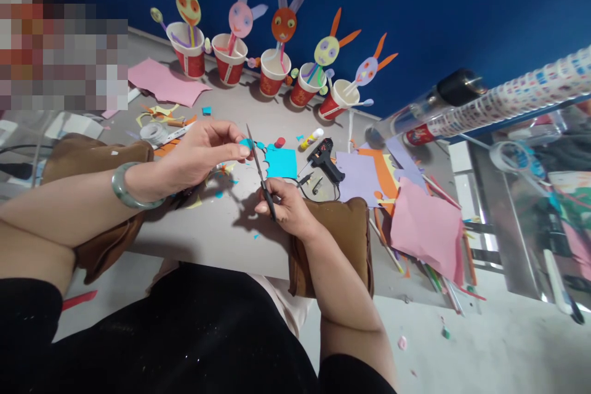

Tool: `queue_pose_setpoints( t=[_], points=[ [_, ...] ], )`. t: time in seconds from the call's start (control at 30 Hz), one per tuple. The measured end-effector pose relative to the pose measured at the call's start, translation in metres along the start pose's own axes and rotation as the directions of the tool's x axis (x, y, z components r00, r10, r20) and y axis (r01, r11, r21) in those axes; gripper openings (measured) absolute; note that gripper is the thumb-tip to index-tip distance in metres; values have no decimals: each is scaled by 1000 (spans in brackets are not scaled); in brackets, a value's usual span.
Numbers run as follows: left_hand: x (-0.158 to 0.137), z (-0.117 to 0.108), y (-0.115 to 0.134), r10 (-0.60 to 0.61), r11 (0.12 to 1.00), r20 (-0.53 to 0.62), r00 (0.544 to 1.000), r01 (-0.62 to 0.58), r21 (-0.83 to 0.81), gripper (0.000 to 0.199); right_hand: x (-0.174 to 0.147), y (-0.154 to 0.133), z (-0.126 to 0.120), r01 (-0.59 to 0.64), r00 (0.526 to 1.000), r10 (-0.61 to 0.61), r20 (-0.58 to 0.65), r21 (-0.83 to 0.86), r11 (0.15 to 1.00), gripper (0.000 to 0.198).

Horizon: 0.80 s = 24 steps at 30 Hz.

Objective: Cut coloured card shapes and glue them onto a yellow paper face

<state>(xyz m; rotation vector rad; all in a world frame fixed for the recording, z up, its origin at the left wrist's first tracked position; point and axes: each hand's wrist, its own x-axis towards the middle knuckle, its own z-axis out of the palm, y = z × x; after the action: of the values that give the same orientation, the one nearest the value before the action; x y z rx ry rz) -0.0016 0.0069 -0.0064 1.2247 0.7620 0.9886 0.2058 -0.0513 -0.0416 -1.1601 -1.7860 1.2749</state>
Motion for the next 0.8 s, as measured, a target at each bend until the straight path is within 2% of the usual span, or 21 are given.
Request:
queue_pose_setpoints(
  t=[0.8],
  points=[
    [1,-1,0,13,1000,-33,999,-13,-12,17,0,2,-1,-6,1000,6,18,-19,1000,67]
  ],
)
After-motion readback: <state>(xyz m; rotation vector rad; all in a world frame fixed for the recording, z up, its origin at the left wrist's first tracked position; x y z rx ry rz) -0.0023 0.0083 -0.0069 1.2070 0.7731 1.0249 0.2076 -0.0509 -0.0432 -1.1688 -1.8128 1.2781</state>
